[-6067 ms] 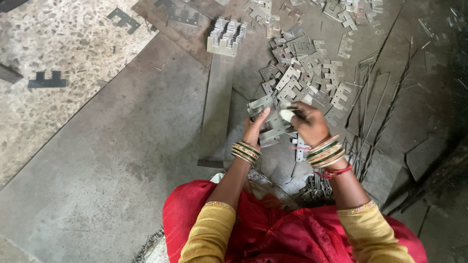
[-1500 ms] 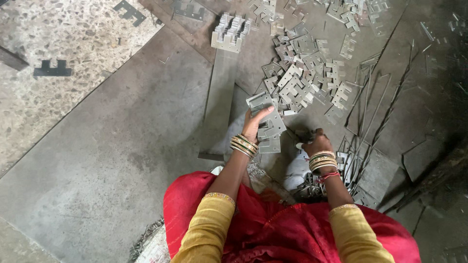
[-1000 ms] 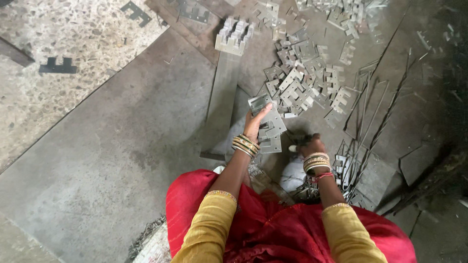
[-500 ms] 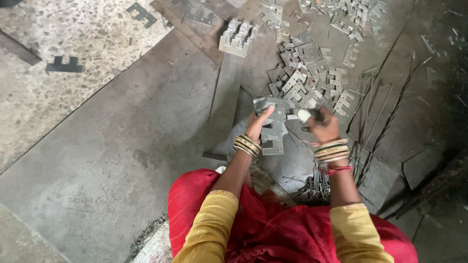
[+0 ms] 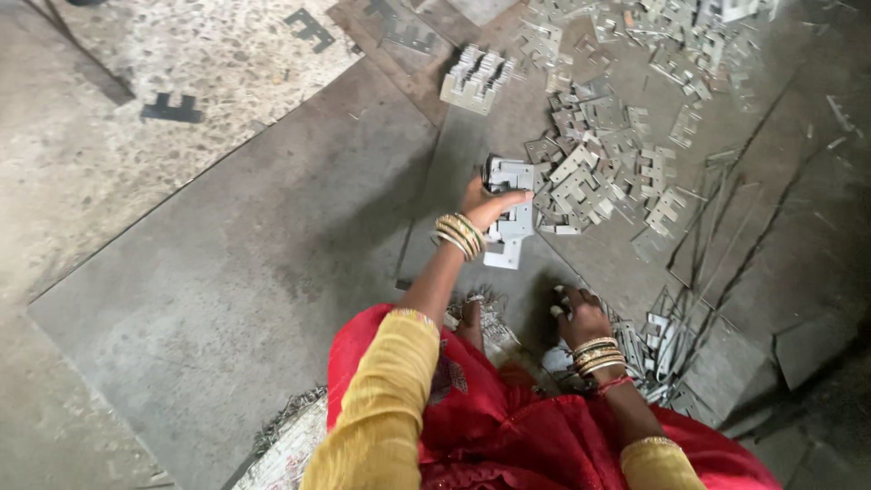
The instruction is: The person sits on the floor and repeatedly picks up small metal brackets from a pile, aligns them, and stacks them into neat piles. The person handles the brackets by hand and places the finished stacks on the floor beside the work area.
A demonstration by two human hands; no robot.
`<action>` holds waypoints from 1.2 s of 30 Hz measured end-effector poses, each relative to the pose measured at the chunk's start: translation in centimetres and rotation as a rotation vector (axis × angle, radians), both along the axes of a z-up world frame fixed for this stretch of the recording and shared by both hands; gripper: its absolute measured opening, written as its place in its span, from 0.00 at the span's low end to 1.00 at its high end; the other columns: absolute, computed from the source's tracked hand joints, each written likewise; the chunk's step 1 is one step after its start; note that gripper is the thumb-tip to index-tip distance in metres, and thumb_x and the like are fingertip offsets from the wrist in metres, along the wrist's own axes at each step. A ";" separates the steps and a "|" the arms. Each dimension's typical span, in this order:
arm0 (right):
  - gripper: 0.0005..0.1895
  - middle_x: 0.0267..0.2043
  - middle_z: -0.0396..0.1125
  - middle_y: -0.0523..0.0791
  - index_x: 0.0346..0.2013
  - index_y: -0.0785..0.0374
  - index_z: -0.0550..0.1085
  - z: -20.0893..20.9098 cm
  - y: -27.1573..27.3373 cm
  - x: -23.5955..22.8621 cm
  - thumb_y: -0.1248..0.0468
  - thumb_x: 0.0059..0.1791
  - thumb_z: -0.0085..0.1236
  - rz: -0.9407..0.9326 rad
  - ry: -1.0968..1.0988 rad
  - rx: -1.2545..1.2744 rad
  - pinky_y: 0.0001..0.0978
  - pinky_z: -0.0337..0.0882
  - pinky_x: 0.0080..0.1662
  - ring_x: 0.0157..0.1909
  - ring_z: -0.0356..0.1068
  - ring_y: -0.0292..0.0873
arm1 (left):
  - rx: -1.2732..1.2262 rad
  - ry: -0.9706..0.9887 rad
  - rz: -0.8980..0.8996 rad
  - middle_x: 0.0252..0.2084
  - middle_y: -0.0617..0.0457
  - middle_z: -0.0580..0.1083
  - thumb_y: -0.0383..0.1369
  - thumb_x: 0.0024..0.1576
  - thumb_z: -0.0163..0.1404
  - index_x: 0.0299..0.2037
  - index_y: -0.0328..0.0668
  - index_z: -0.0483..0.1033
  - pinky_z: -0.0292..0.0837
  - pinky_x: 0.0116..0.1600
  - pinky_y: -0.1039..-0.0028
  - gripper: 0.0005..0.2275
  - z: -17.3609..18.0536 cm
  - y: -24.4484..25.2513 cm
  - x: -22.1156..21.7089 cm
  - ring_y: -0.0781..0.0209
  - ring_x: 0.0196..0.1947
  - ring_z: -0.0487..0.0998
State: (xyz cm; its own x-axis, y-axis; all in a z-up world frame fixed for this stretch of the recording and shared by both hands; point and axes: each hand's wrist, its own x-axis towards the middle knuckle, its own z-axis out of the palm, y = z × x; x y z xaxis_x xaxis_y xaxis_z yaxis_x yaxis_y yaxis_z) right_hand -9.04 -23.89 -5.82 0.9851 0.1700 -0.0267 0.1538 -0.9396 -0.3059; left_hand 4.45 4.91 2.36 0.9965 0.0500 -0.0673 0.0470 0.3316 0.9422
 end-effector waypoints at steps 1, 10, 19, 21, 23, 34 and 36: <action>0.27 0.50 0.72 0.52 0.55 0.56 0.73 0.1 0.2 0.0 0.56 0.42 0.65 0.012 -0.015 -0.001 0.52 0.73 0.52 0.52 0.71 0.59 | 0.119 -0.011 0.002 0.45 0.45 0.81 0.33 0.42 0.70 0.53 0.31 0.72 0.80 0.52 0.65 0.29 0.4 1.1 0.3 0.55 0.45 0.82; 0.24 0.52 0.70 0.53 0.52 0.57 0.75 1.9 4.4 1.3 0.52 0.45 0.65 -0.109 0.074 0.029 0.55 0.72 0.50 0.54 0.69 0.60 | 1.549 0.015 -0.886 0.46 0.34 0.77 0.29 0.42 0.66 0.67 0.41 0.57 0.75 0.56 0.57 0.40 0.0 7.1 -0.1 0.36 0.52 0.78; 0.55 0.60 0.60 0.62 0.66 0.71 0.59 1.2 16.1 6.8 0.63 0.29 0.77 0.346 -0.261 0.400 0.53 0.67 0.59 0.61 0.60 0.68 | 1.506 -0.363 -0.704 0.54 0.36 0.73 0.38 0.18 0.80 0.58 0.39 0.67 0.68 0.56 0.49 0.51 -4.0 7.5 -1.0 0.34 0.57 0.73; 0.55 0.60 0.60 0.60 0.67 0.70 0.57 1.0 18.7 7.8 0.65 0.30 0.76 0.302 -0.066 0.477 0.50 0.68 0.60 0.61 0.62 0.66 | 1.448 -0.271 -0.724 0.53 0.36 0.72 0.40 0.21 0.79 0.49 0.39 0.75 0.70 0.58 0.56 0.42 -4.4 8.7 -0.8 0.37 0.54 0.74; 0.55 0.60 0.61 0.58 0.69 0.68 0.56 0.9 20.1 8.4 0.66 0.32 0.75 0.296 0.032 0.537 0.48 0.69 0.61 0.61 0.64 0.63 | 1.283 -0.150 -0.717 0.51 0.39 0.74 0.44 0.24 0.76 0.47 0.40 0.79 0.72 0.58 0.60 0.37 -5.2 10.7 -0.8 0.40 0.52 0.77; 0.63 0.70 0.50 0.61 0.74 0.67 0.49 4.2 22.8 6.4 0.73 0.28 0.71 0.399 -0.058 0.565 0.50 0.62 0.67 0.70 0.53 0.70 | 0.332 0.063 0.038 0.64 0.42 0.71 0.59 0.67 0.32 0.65 0.35 0.71 0.63 0.67 0.68 0.34 -13.7 12.9 -5.4 0.54 0.63 0.71; 0.61 0.72 0.45 0.62 0.74 0.66 0.49 4.3 23.1 6.4 0.69 0.31 0.74 0.339 -0.025 0.513 0.49 0.62 0.67 0.71 0.51 0.70 | 0.120 0.162 -0.039 0.66 0.43 0.69 0.61 0.65 0.28 0.70 0.40 0.63 0.65 0.66 0.68 0.36 -13.2 12.5 -5.3 0.55 0.62 0.71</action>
State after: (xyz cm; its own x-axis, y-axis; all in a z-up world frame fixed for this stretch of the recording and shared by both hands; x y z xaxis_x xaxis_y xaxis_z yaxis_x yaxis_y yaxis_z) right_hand -2.67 -0.83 -1.51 0.8734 0.4584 0.1642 0.4310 -0.5710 -0.6987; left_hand -0.83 17.41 -10.85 0.9744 0.0288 -0.2231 0.2121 0.2123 0.9539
